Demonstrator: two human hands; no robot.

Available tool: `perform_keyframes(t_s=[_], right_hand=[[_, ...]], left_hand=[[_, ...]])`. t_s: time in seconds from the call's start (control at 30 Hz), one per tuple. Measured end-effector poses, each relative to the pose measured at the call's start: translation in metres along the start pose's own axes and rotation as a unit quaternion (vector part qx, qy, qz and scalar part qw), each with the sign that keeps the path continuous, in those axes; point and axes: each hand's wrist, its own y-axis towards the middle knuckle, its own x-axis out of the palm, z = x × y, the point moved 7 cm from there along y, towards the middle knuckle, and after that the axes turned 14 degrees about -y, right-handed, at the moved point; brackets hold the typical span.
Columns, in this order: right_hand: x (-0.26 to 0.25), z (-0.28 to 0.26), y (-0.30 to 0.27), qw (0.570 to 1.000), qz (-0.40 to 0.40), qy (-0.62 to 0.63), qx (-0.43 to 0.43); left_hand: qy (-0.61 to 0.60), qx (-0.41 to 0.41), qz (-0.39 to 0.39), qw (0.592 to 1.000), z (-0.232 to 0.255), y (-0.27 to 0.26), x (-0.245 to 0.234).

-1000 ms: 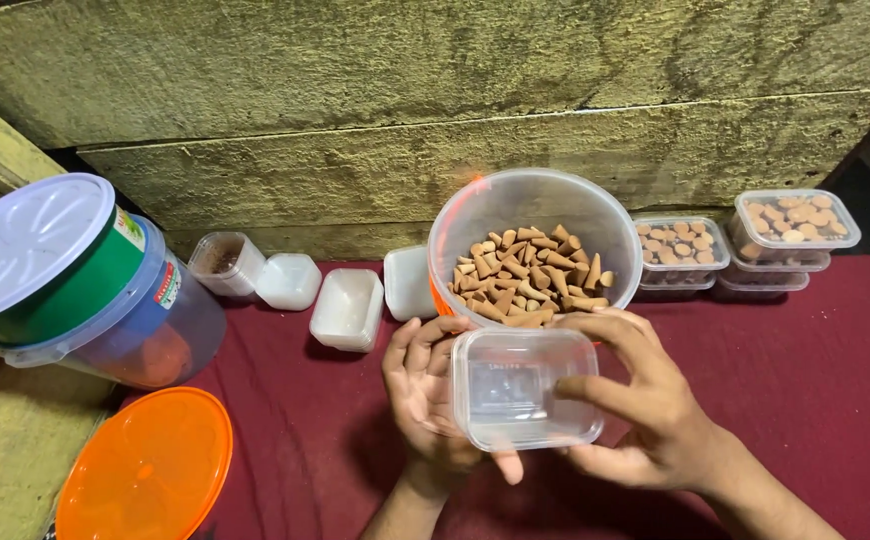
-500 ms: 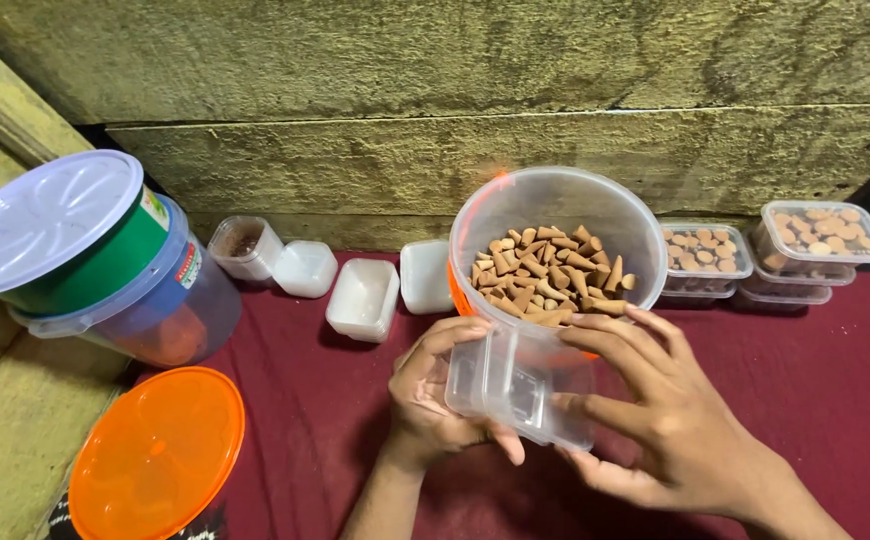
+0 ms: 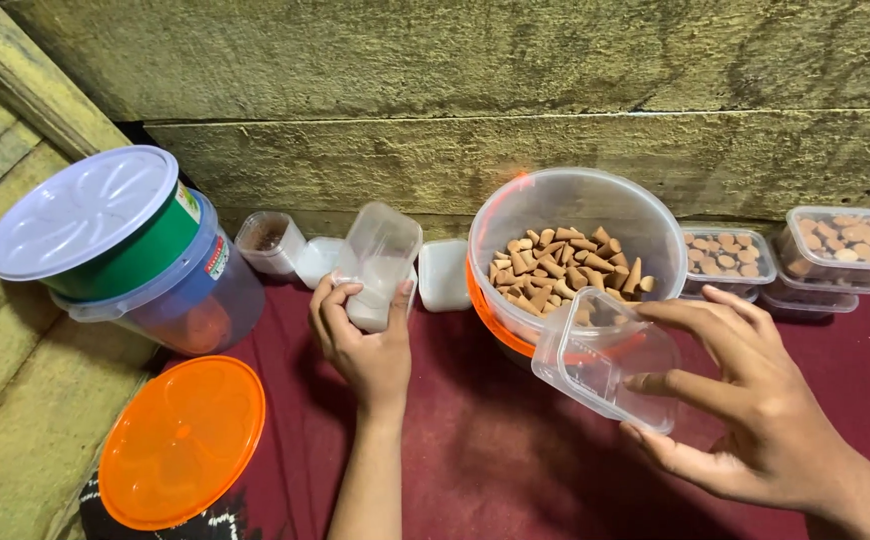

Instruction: Manually sorting and packaging incense cones from a large bucket into smaller plastic containers.

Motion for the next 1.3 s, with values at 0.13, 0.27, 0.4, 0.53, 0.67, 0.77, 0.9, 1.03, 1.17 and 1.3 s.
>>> perform_keyframes(t_s=[0.13,0.27,0.4,0.53,0.67,0.77,0.9,1.03,1.17,1.3], right_hand=[[-0.002,-0.001,0.000,1.000,0.005,-0.009,-0.009],[-0.005,-0.001,0.001,1.000,0.005,-0.013,-0.012],[-0.008,-0.003,0.001,0.999,-0.004,-0.031,-0.027],[-0.010,-0.007,-0.001,0.998,-0.021,-0.049,-0.044],[-0.015,-0.021,0.005,0.995,-0.019,-0.060,-0.074],[-0.006,-0.031,0.002,0.993,-0.055,-0.032,-0.100],[0.041,-0.047,-0.016,0.965,-0.200,0.042,-0.162],[0.095,-0.056,-0.039,0.940,-0.293,0.038,-0.168],[0.114,-0.073,-0.043,0.935,-0.277,0.148,-0.164],[0.144,-0.088,-0.074,0.918,-0.300,0.079,-0.248]], left_hand=[[0.198,-0.031,-0.026,0.979,-0.018,-0.006,0.007],[0.260,-0.049,-0.058,0.963,-0.041,-0.016,0.013],[0.295,-0.073,-0.081,0.949,-0.049,-0.020,0.017],[0.310,-0.102,-0.114,0.938,-0.056,-0.024,0.020],[0.316,-0.094,-0.116,0.937,-0.046,-0.022,0.022],[0.231,-0.067,-0.113,0.964,-0.027,-0.019,0.024],[0.063,0.125,-0.111,0.984,0.014,-0.024,0.029],[-0.021,0.184,-0.189,0.964,0.018,-0.041,0.040],[-0.052,0.193,-0.239,0.950,0.027,-0.047,0.047],[-0.088,0.194,-0.281,0.936,0.033,-0.049,0.053]])
